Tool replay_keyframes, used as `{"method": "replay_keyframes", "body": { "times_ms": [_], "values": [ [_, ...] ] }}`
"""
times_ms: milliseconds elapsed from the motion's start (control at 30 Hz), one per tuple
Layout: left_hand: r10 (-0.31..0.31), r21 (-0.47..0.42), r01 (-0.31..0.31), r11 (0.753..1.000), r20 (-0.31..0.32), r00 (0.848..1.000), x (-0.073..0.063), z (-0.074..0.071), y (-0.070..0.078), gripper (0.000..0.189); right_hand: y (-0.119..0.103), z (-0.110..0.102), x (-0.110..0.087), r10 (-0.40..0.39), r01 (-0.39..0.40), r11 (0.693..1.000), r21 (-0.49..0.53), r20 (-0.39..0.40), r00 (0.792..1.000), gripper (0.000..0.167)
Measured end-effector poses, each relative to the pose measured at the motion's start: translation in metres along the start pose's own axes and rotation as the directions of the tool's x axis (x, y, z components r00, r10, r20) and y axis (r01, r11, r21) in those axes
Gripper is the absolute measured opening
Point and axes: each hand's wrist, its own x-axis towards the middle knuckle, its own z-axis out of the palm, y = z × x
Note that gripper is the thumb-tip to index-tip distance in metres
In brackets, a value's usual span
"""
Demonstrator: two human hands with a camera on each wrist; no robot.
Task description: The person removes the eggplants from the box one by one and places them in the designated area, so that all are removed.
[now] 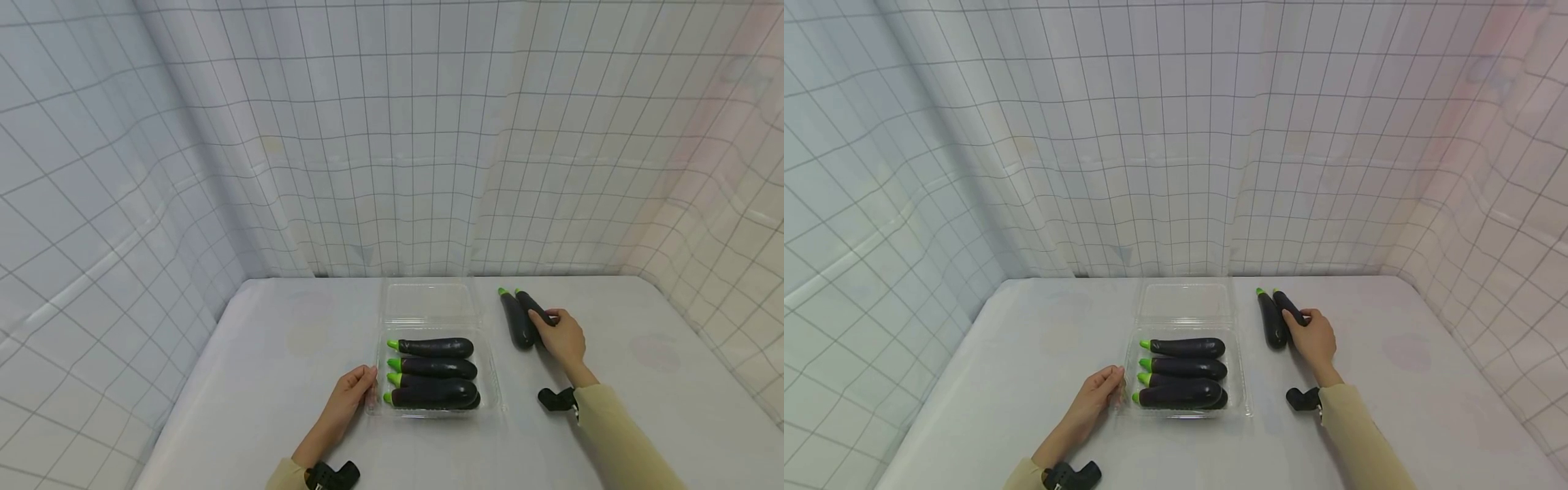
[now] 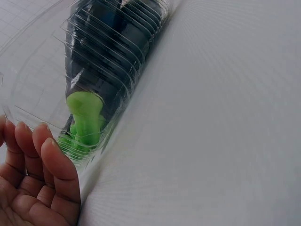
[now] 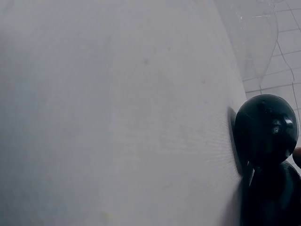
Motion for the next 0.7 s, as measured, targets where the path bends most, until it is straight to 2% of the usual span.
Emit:
{"method": "replay_keyframes", "body": {
  "times_ms": [467,600,700],
  "values": [
    [0.007,0.007,-0.007,1.000,-0.006,1.000,0.002,-0.001,-0.002,0.038,-0.002,0.000,-0.003,-0.022,0.022,1.000,0.010,-0.003,1.000,0.074],
    [0.008,0.014,-0.008,1.000,-0.002,1.000,0.001,0.000,-0.001,0.038,-0.008,0.002,-0.005,-0.077,0.080,0.996,0.040,-0.080,0.994,0.071],
    [0.004,0.015,-0.004,1.000,-0.003,1.000,0.000,0.000,0.000,0.038,-0.018,0.003,-0.008,-0.154,0.168,0.984,0.064,-0.174,0.973,0.063]
  ]
}}
